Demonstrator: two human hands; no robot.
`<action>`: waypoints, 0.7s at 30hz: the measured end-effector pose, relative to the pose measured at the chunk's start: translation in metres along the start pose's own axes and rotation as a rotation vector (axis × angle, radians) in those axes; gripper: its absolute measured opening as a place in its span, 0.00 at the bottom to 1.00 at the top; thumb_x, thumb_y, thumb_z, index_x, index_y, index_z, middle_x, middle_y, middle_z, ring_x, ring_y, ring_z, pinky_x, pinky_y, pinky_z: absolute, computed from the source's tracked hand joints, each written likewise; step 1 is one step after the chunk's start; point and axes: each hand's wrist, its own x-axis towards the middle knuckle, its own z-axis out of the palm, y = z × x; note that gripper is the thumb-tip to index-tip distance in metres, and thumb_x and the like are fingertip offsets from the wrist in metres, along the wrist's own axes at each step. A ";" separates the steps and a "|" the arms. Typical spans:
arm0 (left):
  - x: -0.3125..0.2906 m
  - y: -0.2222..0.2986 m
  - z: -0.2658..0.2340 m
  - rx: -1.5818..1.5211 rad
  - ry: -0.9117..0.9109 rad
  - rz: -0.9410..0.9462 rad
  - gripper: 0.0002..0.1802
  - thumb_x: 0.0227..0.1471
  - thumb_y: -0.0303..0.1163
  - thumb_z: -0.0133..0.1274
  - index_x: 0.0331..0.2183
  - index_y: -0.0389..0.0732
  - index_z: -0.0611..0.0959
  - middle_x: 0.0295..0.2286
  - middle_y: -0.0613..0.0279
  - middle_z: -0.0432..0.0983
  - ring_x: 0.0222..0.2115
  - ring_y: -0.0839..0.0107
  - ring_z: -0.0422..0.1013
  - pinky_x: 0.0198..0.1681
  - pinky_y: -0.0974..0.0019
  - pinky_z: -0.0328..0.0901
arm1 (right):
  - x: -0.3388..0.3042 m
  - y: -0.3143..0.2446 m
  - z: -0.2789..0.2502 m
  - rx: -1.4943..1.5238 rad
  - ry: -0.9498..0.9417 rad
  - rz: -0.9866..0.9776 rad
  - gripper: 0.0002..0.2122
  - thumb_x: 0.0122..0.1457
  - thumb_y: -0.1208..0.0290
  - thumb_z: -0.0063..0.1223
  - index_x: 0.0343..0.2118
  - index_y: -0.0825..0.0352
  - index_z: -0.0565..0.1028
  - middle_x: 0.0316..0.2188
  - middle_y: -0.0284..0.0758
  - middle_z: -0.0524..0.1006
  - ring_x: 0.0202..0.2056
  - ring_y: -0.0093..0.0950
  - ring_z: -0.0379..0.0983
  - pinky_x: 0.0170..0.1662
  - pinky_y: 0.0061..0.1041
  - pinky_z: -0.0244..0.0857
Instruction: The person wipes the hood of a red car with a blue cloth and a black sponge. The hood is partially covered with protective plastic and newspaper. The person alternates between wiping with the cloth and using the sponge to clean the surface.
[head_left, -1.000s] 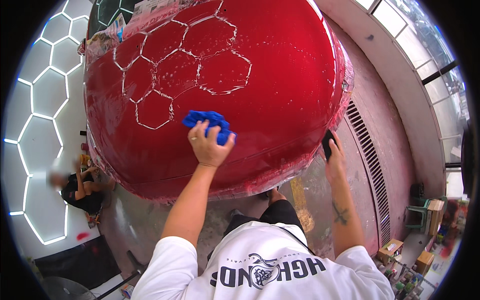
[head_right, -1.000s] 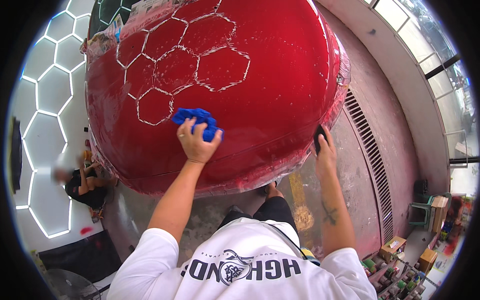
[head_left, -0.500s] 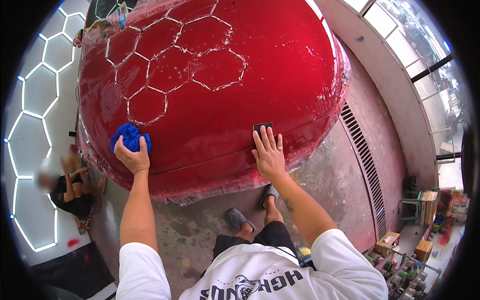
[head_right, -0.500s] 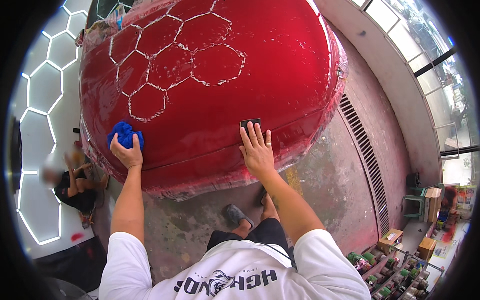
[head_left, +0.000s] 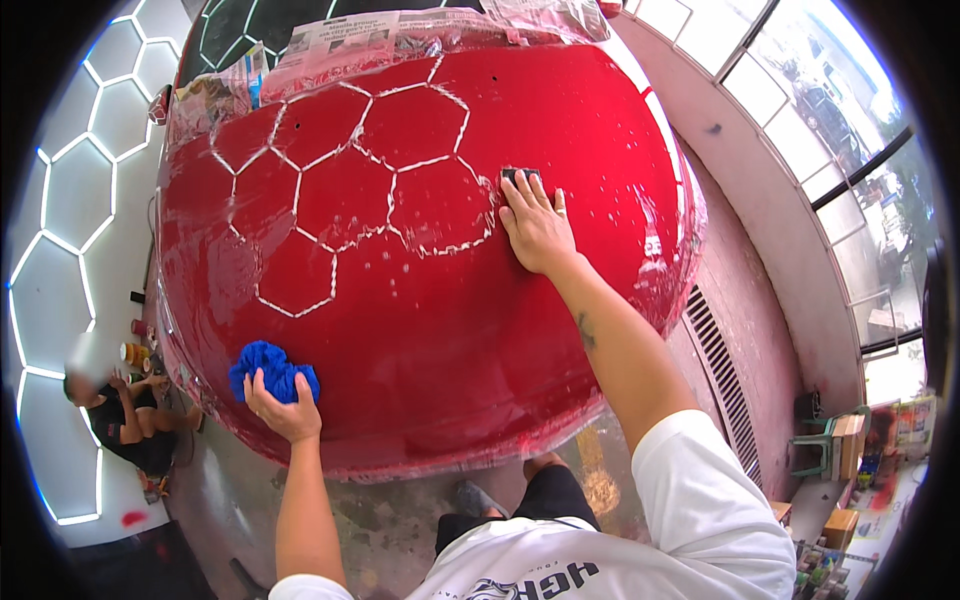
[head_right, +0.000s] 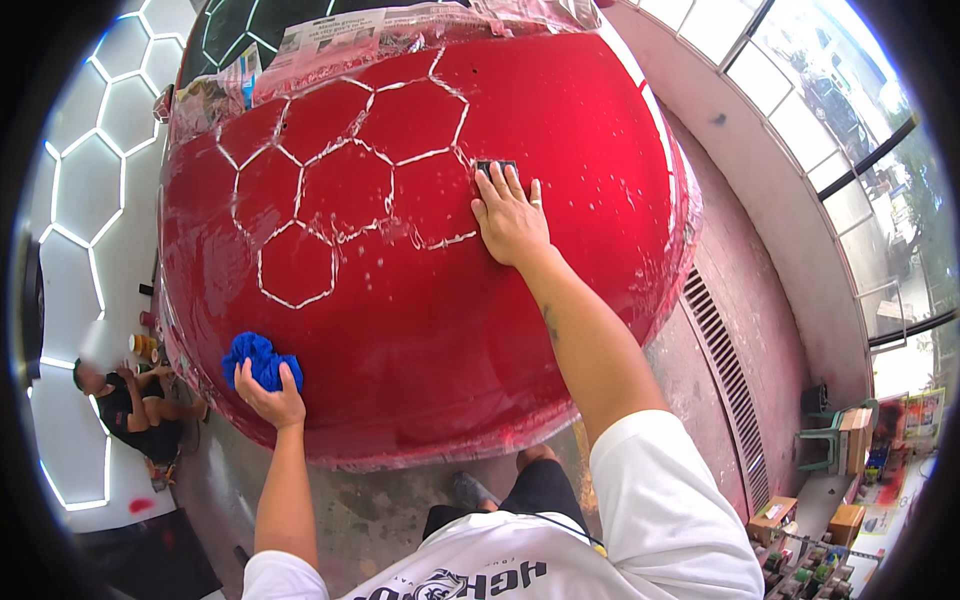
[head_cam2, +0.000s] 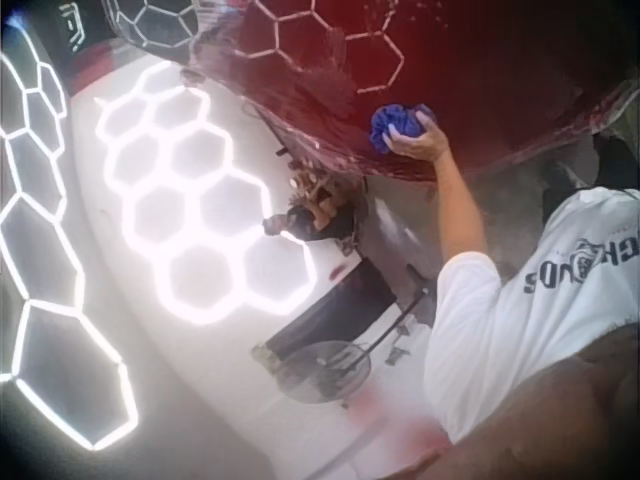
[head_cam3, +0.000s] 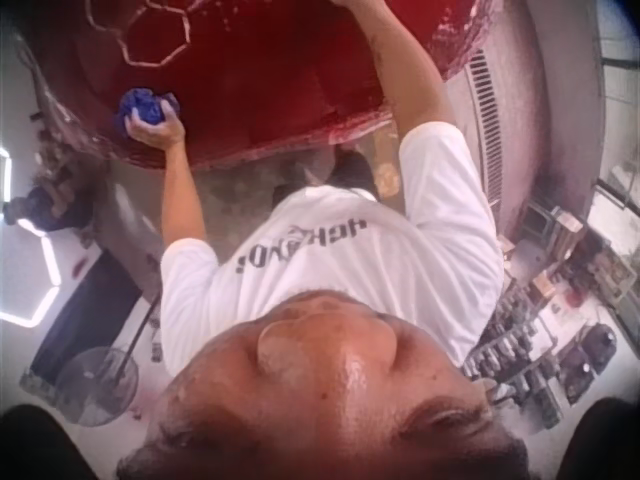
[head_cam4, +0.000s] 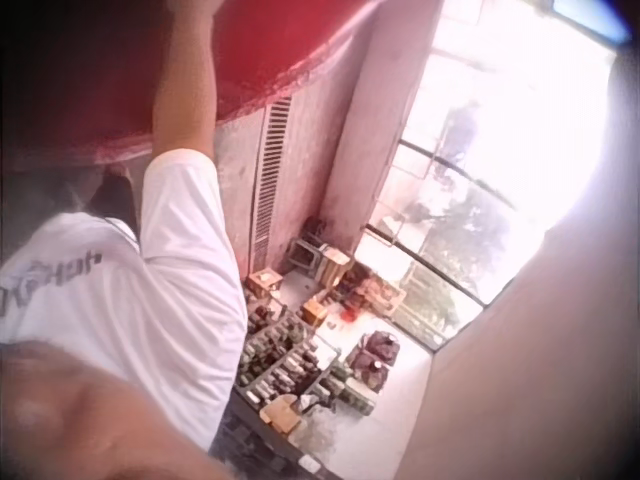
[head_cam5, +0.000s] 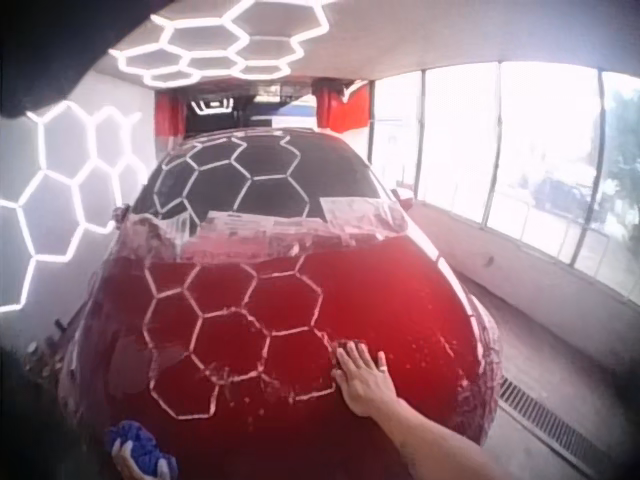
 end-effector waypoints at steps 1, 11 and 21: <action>0.000 -0.002 -0.002 -0.002 -0.002 -0.004 0.42 0.54 0.48 0.68 0.63 0.35 0.74 0.64 0.36 0.66 0.66 0.39 0.62 0.69 0.38 0.57 | 0.032 -0.002 -0.007 -0.003 -0.032 0.008 0.29 0.79 0.50 0.29 0.78 0.56 0.55 0.80 0.38 0.51 0.80 0.39 0.41 0.80 0.55 0.33; -0.003 -0.003 -0.007 0.021 -0.061 -0.031 0.43 0.58 0.55 0.60 0.63 0.33 0.72 0.65 0.36 0.64 0.65 0.39 0.62 0.70 0.38 0.55 | 0.304 0.035 -0.015 -0.070 -0.002 -0.030 0.29 0.79 0.49 0.26 0.77 0.53 0.56 0.81 0.35 0.49 0.80 0.39 0.42 0.78 0.63 0.37; 0.000 -0.002 -0.003 0.036 -0.038 -0.001 0.40 0.59 0.51 0.61 0.62 0.33 0.73 0.63 0.37 0.66 0.64 0.39 0.63 0.69 0.37 0.55 | 0.288 0.047 0.003 -0.055 0.077 -0.066 0.29 0.79 0.49 0.27 0.77 0.54 0.57 0.80 0.34 0.51 0.80 0.40 0.44 0.77 0.66 0.39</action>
